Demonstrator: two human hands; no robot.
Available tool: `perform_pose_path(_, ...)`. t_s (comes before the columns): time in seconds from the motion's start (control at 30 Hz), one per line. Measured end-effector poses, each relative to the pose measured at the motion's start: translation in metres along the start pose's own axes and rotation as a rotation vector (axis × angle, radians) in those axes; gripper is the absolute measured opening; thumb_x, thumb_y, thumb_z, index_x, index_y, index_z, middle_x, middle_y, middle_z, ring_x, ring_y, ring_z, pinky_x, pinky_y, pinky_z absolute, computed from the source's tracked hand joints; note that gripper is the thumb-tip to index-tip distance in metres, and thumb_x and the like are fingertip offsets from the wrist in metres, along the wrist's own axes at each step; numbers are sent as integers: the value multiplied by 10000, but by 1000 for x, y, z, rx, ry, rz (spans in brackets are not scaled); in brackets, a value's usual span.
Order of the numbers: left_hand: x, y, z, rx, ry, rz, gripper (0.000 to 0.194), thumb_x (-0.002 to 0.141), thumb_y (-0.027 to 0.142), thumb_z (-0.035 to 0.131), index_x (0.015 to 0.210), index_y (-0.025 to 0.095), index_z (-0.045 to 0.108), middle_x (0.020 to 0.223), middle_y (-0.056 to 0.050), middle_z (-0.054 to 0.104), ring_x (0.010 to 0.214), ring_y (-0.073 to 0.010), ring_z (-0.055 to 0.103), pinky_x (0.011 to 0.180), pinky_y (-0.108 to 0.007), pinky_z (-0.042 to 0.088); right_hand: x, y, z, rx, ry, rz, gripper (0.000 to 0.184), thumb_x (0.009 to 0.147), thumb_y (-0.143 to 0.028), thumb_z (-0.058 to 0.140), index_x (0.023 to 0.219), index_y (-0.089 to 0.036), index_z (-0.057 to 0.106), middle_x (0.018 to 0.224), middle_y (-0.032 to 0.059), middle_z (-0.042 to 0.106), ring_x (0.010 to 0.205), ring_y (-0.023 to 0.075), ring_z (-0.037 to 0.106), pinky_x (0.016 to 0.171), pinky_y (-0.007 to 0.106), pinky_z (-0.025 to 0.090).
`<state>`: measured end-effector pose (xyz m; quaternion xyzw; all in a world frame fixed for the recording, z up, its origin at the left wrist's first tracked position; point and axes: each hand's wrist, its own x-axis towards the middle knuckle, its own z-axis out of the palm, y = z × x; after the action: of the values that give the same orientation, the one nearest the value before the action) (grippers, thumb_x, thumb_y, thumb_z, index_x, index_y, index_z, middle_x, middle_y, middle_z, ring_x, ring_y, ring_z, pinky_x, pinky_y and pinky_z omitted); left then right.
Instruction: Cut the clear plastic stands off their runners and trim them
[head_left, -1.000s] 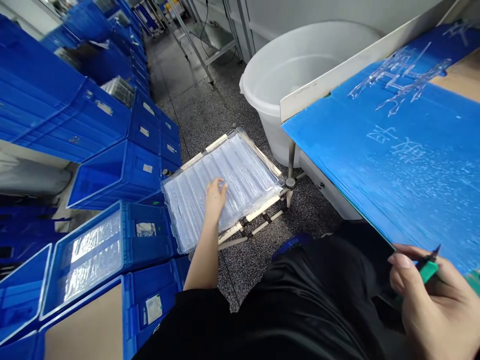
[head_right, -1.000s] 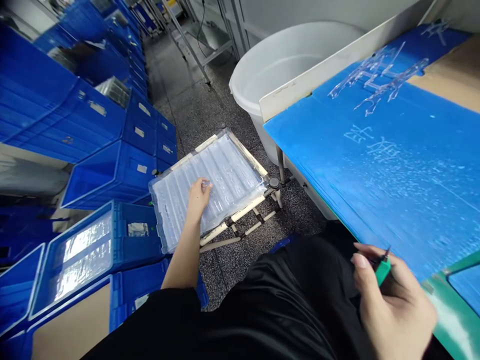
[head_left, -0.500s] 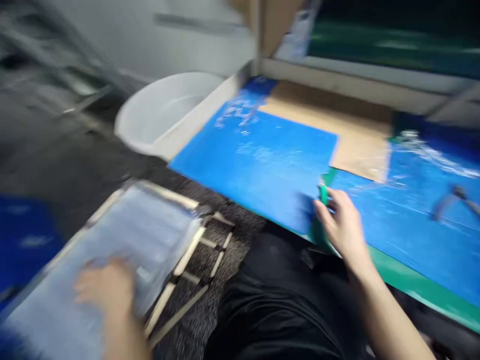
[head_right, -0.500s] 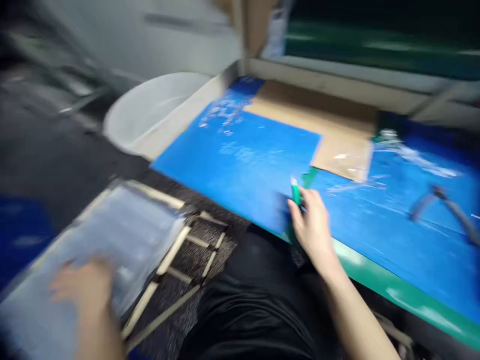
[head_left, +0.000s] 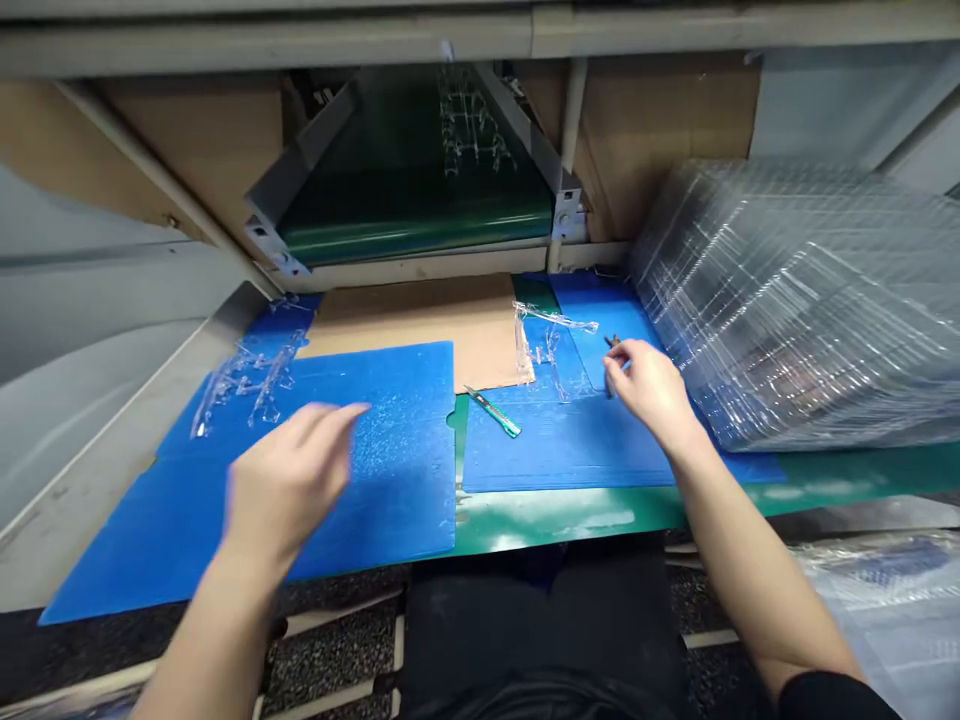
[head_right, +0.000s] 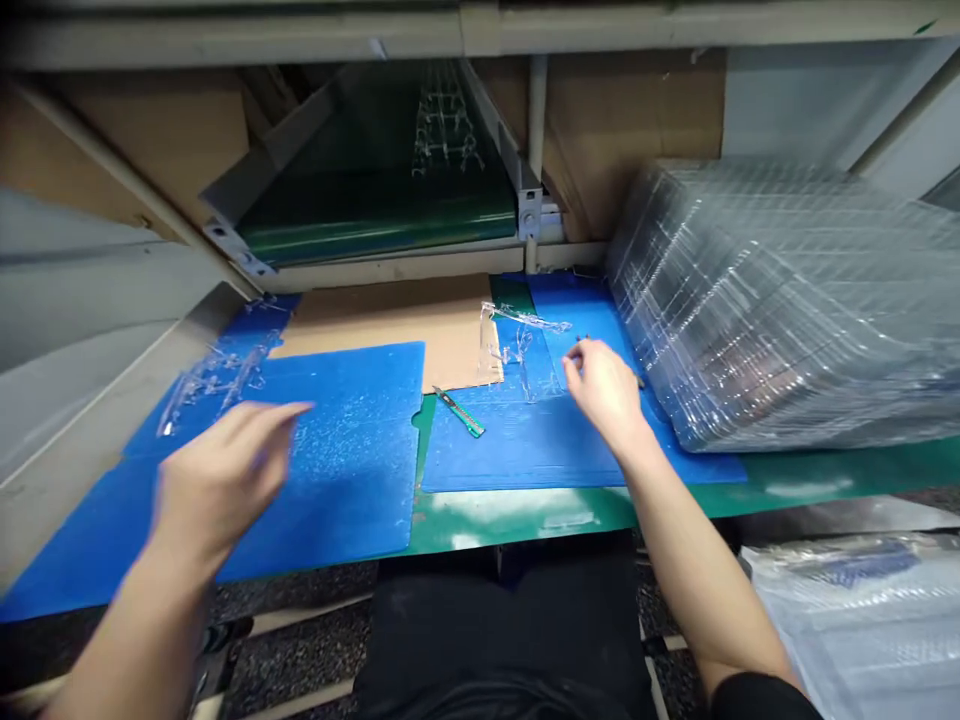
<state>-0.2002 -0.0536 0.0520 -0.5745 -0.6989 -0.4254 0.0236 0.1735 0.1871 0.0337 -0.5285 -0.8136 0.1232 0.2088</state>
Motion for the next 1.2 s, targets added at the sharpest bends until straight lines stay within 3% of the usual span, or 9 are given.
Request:
perform_pose_path(0.17, 115, 45, 111, 273, -506, 635, 448, 993, 94, 514, 1286, 320, 767, 1355, -116, 741, 1223, -286, 688, 1001, -449, 540, 16, 42, 11, -137, -20, 234, 442, 1039, -442, 749, 1387, -181, 668, 1430, 132, 656, 1263, 306, 671, 1074, 558, 578)
perform_pose_path(0.27, 158, 63, 161, 270, -684, 924, 334, 1056, 146, 480, 1168, 241, 780, 1138, -137, 776, 1010, -238, 711, 857, -373, 526, 13, 46, 22, -153, -103, 324, 585, 887, -438, 892, 1310, -91, 685, 1379, 243, 662, 1297, 442, 639, 1069, 695, 529)
perform_pose_path(0.43, 155, 73, 152, 233, -594, 938, 305, 1110, 211, 486, 969, 218, 757, 873, -77, 759, 790, -186, 684, 726, -315, 471, -11, 46, 23, -114, -141, 377, 582, 778, -199, 838, 1287, -7, 629, 1414, 376, 568, 1355, 601, 523, 1012, 754, 508)
perform_pose_path(0.5, 136, 73, 129, 146, -399, 840, 221, 1098, 284, 592, 977, 211, 763, 911, -75, 789, 813, -187, 707, 732, -311, 483, -26, 50, 20, -79, -128, 393, 485, 848, -171, 695, 1293, -8, 593, 1408, 383, 551, 1349, 564, 537, 1024, 701, 515)
perform_pose_path(0.6, 97, 75, 97, -143, -114, 446, 155, 999, 329, 781, 915, 200, 764, 849, -40, 791, 748, -162, 715, 725, -281, 517, -60, 52, 8, 30, -142, 387, 352, 923, -194, 539, 1249, -62, 565, 1247, 305, 635, 1172, 438, 659, 997, 591, 544)
perform_pose_path(0.77, 32, 79, 81, -642, -41, -186, 228, 980, 333, 803, 833, 174, 731, 709, 0, 708, 569, -99, 649, 565, -215, 476, -156, 6, -17, 540, -210, 209, 291, 1083, -478, 427, 1232, -238, 498, 1031, 67, 634, 884, 240, 650, 824, 365, 562)
perform_pose_path(0.83, 9, 82, 86, -788, -38, -327, 272, 981, 377, 805, 827, 173, 713, 676, 16, 667, 516, -84, 613, 511, -203, 443, -191, -28, -20, 807, -448, 164, 318, 1115, -553, 446, 1231, -265, 514, 1068, 53, 643, 934, 234, 638, 856, 362, 537)
perform_pose_path(0.97, -32, 92, 99, -977, -17, -492, 313, 983, 418, 806, 826, 178, 679, 685, 27, 653, 492, -62, 575, 476, -175, 426, -217, -80, -9, 839, -883, 204, 274, 1120, -533, 532, 1211, -274, 533, 1256, 62, 659, 1164, 264, 621, 1025, 427, 477)
perform_pose_path(1.2, -76, 99, 105, -1066, -46, -567, 297, 998, 406, 796, 849, 181, 671, 673, 33, 659, 481, -49, 577, 477, -158, 429, -205, -93, 7, 804, -954, 180, 214, 1117, -479, 517, 1099, -269, 478, 1090, 17, 614, 989, 231, 578, 927, 444, 469)
